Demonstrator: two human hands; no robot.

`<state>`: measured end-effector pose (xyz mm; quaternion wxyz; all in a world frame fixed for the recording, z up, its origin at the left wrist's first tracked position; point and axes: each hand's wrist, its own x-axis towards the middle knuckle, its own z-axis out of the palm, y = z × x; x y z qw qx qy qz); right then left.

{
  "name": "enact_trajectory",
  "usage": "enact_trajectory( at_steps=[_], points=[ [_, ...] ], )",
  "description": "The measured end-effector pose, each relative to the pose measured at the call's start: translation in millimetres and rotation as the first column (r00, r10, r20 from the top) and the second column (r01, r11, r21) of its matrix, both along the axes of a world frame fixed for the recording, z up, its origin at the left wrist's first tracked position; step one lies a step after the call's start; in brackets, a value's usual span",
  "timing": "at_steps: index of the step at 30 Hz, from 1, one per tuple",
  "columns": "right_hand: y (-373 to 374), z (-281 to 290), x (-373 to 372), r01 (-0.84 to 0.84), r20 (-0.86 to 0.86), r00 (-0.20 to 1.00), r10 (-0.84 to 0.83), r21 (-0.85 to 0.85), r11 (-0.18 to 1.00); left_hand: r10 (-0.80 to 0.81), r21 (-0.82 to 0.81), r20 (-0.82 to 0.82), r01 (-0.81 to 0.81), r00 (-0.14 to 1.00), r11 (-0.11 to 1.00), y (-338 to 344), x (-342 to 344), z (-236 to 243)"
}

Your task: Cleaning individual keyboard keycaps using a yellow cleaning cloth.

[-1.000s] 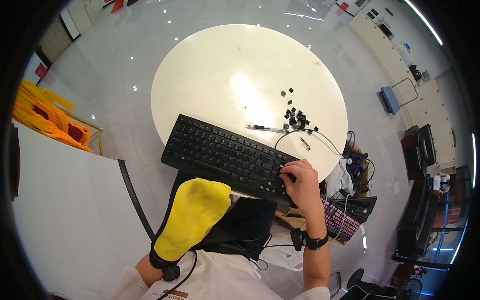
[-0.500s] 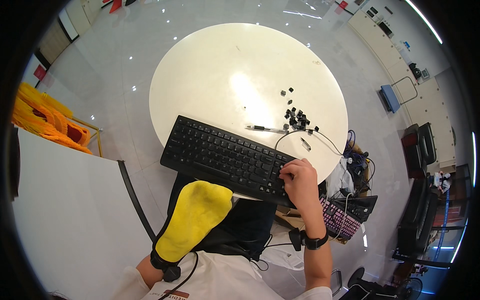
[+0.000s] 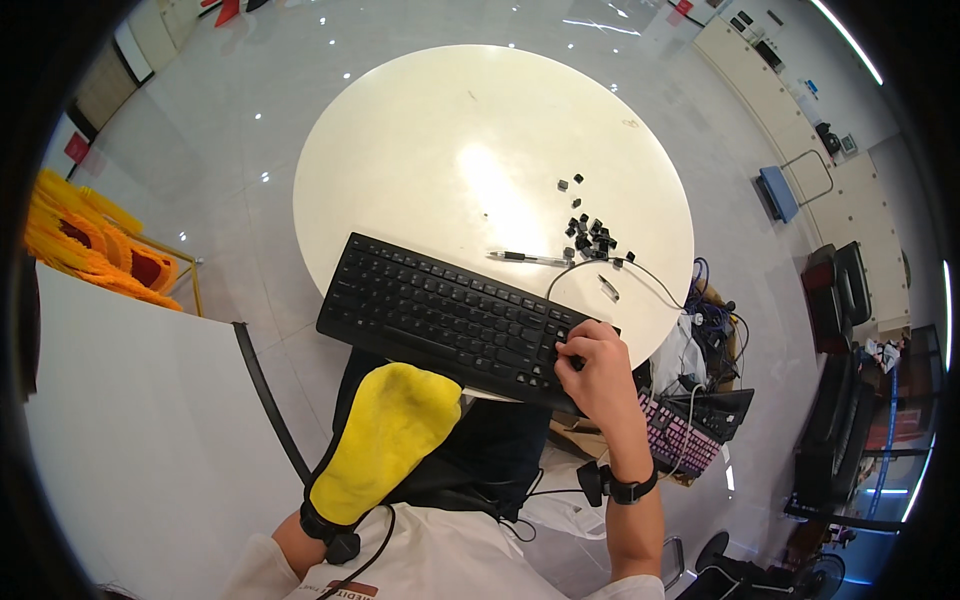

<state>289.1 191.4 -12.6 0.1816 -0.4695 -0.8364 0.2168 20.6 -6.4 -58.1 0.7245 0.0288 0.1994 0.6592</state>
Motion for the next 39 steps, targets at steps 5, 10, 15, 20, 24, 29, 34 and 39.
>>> enact_trajectory(
  at_steps=[5, 10, 15, 20, 24, 29, 34, 39],
  points=[
    [1.5, 2.3, 0.3, -0.040, 0.049, 0.998, 0.039, 0.009, 0.999, -0.018, -0.051, 0.048, 0.021, 0.999, 0.998, 4.7, -1.0, 2.5],
    [5.3, 2.0, 2.4, -0.041, 0.097, 0.995, 0.038, 0.034, 0.999, -0.013, -0.095, 0.048, 0.018, 0.999, 0.995, 8.4, 3.0, 5.8],
    [5.6, 2.6, -1.1, -0.020, 0.179, 0.984, 0.022, -0.014, 1.000, -0.008, -0.064, 0.008, 0.008, 1.000, 0.998, 3.9, 5.2, 18.9],
    [7.2, 11.0, 0.3, -0.063, 0.175, 0.982, 0.068, -0.034, 0.997, 0.016, -0.006, 0.052, -0.016, 0.999, 1.000, -1.2, 3.4, 15.9],
    [28.5, 41.8, -3.4, -0.040, 0.027, 0.999, 0.040, 0.022, 0.999, -0.033, 0.030, 0.083, 0.031, 0.996, 0.999, -6.6, -4.5, 15.4],
    [98.3, 62.4, -11.2, 0.016, 0.085, 0.996, -0.034, 0.202, 0.979, -0.082, 0.024, -0.275, 0.092, 0.958, 0.995, -11.9, -5.1, 24.7],
    [170.4, 46.6, -33.3, -0.003, 0.195, 0.980, -0.034, 0.187, 0.982, 0.023, 0.213, -0.374, 0.061, 0.927, 0.975, -13.8, -5.4, 23.0],
    [223.2, 10.6, -52.2, -0.022, 0.219, 0.976, -0.014, 0.159, 0.987, 0.072, 0.173, -0.901, 0.203, 0.427, 0.964, -5.5, -15.7, 32.4]
  ],
)
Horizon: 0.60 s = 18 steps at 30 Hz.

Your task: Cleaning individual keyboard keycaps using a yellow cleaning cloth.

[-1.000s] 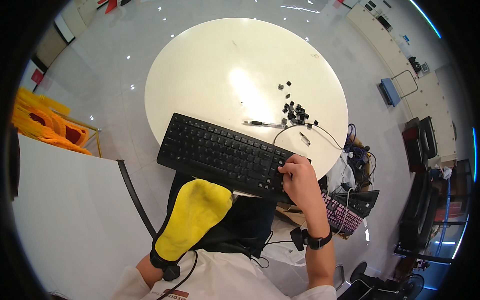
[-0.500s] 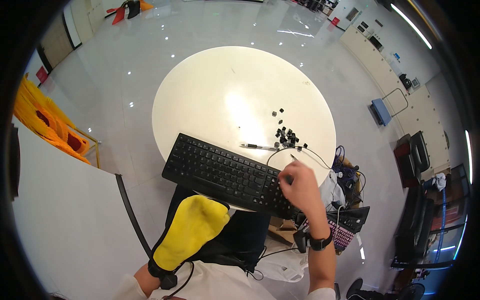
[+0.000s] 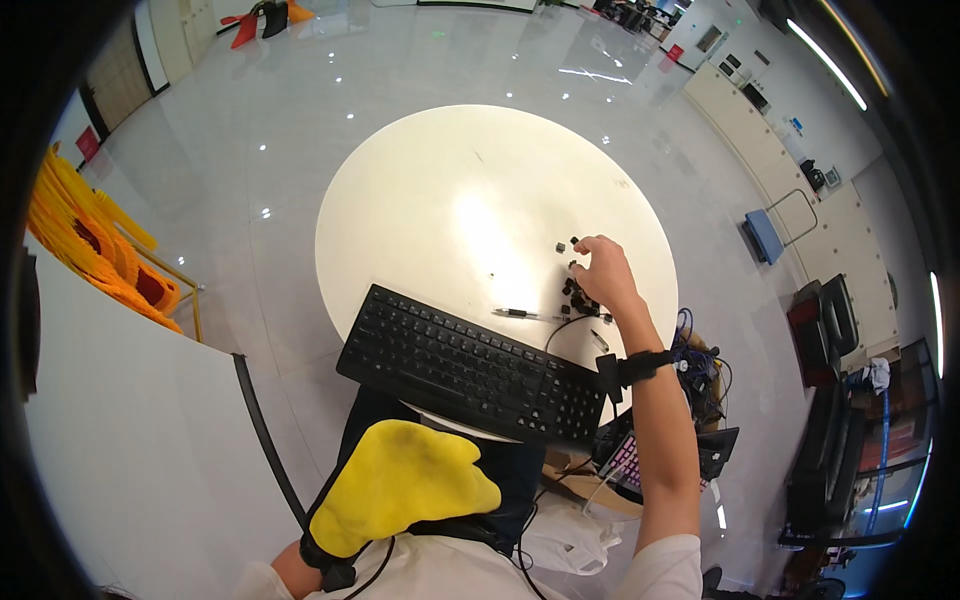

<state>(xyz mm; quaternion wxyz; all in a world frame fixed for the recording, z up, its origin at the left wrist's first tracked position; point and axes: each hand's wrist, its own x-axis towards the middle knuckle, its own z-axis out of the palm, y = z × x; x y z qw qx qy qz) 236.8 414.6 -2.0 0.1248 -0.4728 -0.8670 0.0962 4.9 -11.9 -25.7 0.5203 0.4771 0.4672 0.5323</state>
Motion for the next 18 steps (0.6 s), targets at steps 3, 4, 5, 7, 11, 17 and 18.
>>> enact_trajectory(
  at_steps=[3, 4, 5, 7, 11, 17, 18],
  points=[
    [13.1, -13.5, -15.9, 0.017, -0.070, 0.997, -0.017, 0.002, 1.000, -0.080, 0.017, -0.300, 0.089, 0.951, 0.996, 12.4, -9.7, 29.8],
    [15.9, -16.2, -17.8, 0.017, -0.068, 0.998, -0.017, 0.000, 1.000, -0.121, 0.016, -0.438, 0.142, 0.891, 0.990, 20.5, -13.4, 49.3],
    [20.8, -20.7, -19.2, 0.016, -0.065, 0.998, -0.015, 0.010, 1.000, -0.155, 0.006, -0.566, 0.192, 0.810, 0.981, 28.9, -17.1, 67.2],
    [28.3, -30.0, -21.9, 0.007, -0.060, 0.998, -0.006, 0.016, 1.000, -0.204, -0.039, -0.779, 0.280, 0.592, 0.959, 40.0, -24.2, 85.8],
    [35.5, -39.3, -23.8, 0.004, -0.036, 0.999, -0.003, 0.035, 0.999, -0.255, -0.042, -0.758, 0.346, 0.600, 0.937, 43.8, -31.6, 75.7],
    [9.9, -20.8, -28.1, 0.001, -0.161, 0.987, 0.005, 0.040, 0.999, -0.045, -0.249, 0.489, 0.189, 0.871, 0.950, -34.8, -24.6, -20.5],
    [-4.9, -8.8, -33.8, -0.013, -0.207, 0.978, 0.020, 0.035, 0.999, 0.045, -0.310, 0.621, 0.192, 0.782, 0.931, -42.0, -22.4, -31.8]
  ],
)
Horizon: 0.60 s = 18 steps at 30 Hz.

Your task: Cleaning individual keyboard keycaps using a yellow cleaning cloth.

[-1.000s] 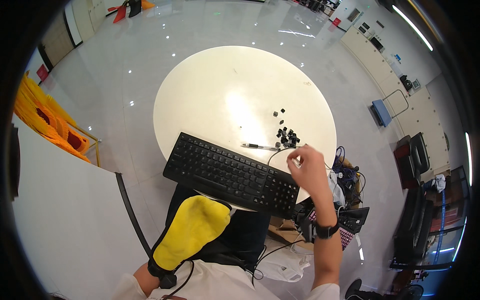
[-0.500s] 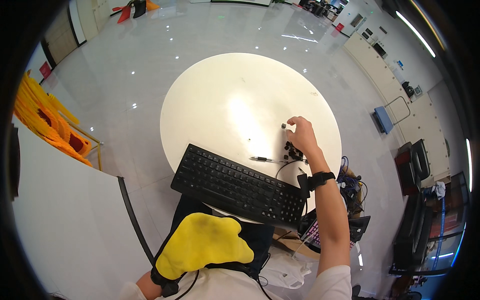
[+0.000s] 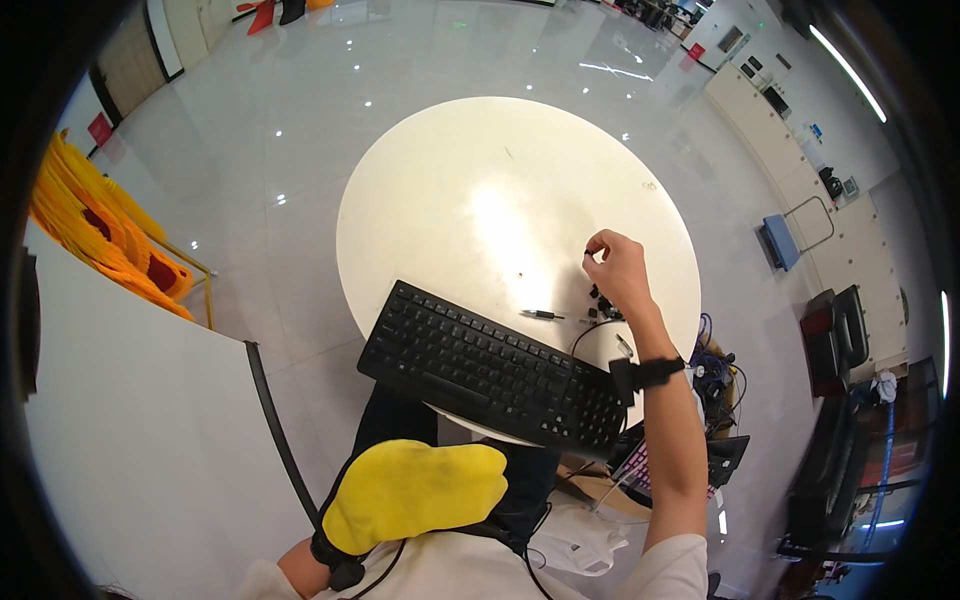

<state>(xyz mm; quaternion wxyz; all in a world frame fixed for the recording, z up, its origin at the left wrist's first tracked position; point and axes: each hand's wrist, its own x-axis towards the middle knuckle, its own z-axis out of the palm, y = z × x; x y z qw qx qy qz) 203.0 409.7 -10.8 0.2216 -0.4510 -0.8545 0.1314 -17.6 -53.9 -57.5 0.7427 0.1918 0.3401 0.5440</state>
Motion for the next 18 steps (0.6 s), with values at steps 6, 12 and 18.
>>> enact_trajectory(
  at_steps=[6, 12, 18],
  points=[
    [-148.7, 67.9, 21.2, -0.192, -0.206, 0.959, 0.195, 0.030, 0.981, 0.162, 0.307, -0.939, 0.531, 0.302, 0.790, 52.8, -2.8, 71.6],
    [-302.2, 93.3, 48.4, -0.354, -0.290, 0.915, 0.280, -0.243, 0.903, 0.348, 0.405, -0.914, 0.510, 0.209, 0.759, 67.0, 23.6, 80.0],
    [-356.0, 33.0, 51.8, -0.382, -0.389, 0.883, 0.263, -0.267, 0.885, 0.064, 0.351, -0.796, 0.373, 0.602, 0.859, 61.0, 48.8, 47.4]
  ],
)
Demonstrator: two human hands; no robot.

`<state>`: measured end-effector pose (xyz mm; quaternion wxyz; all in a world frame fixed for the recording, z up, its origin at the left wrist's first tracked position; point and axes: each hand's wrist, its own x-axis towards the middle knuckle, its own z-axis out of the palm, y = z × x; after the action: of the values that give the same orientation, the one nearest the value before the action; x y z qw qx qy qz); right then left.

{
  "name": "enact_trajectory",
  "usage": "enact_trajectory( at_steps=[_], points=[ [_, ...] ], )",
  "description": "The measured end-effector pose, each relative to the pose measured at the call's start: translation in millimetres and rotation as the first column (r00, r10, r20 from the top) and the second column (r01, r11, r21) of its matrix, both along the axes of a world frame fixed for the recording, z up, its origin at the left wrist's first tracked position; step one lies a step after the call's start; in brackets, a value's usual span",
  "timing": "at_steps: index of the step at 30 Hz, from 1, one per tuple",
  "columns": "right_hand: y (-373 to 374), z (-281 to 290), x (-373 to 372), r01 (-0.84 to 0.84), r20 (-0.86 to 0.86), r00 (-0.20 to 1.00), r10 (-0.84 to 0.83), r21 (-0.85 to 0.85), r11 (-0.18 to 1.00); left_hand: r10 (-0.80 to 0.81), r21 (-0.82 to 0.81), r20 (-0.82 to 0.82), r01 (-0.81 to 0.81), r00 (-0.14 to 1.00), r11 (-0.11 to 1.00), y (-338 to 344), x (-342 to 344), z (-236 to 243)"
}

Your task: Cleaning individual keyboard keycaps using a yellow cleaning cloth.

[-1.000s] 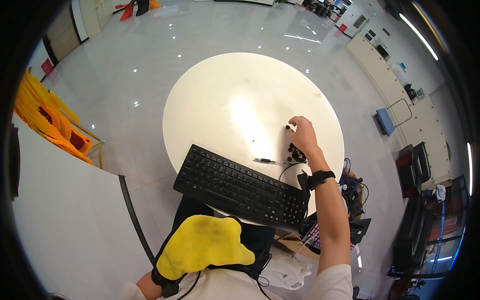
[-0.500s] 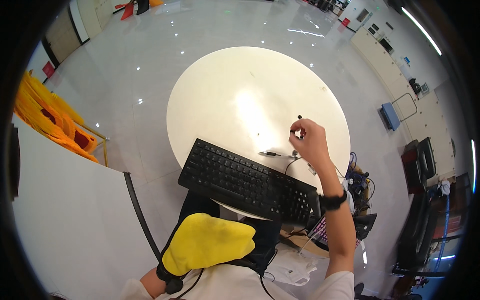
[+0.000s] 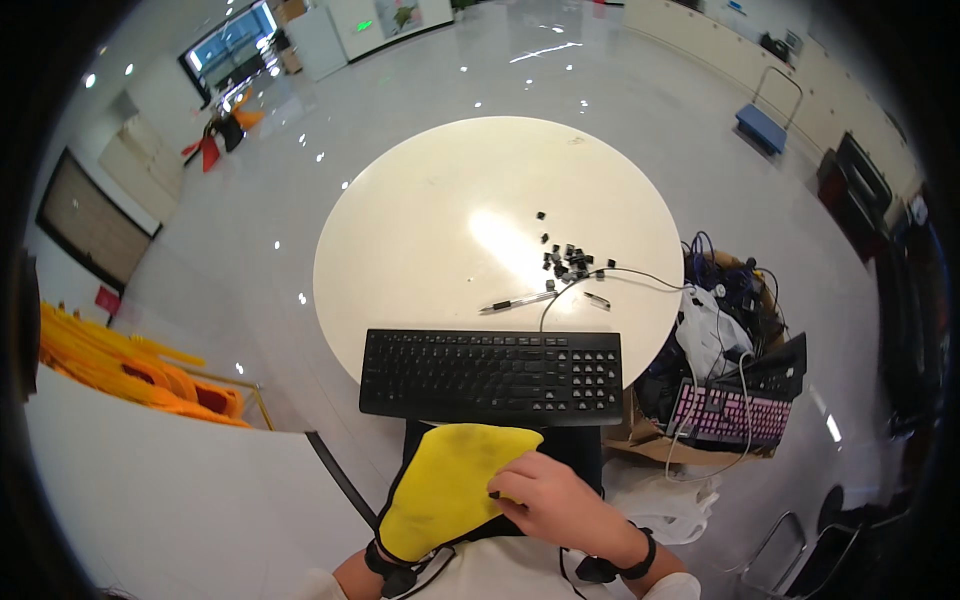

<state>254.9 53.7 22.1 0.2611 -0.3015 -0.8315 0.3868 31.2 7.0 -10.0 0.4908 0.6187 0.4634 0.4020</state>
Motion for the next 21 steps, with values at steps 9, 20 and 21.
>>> enact_trajectory(
  at_steps=[9, 20, 21],
  points=[
    [-23.0, -47.5, -18.7, 0.061, -0.278, 0.958, -0.075, -0.061, 0.996, -0.128, -0.117, 0.252, 0.162, 0.959, 0.980, -22.8, 2.3, -33.4],
    [-22.6, -46.0, -16.7, 0.056, -0.213, 0.976, -0.053, 0.007, 0.998, 0.037, -0.319, 0.426, 0.111, 0.904, 0.941, -17.4, 10.1, -28.3],
    [-22.2, -46.8, -17.5, 0.050, -0.202, 0.978, -0.049, 0.002, 0.999, 0.015, -0.300, 0.432, 0.128, 0.902, 0.945, -14.9, 10.1, -27.3]
  ],
)
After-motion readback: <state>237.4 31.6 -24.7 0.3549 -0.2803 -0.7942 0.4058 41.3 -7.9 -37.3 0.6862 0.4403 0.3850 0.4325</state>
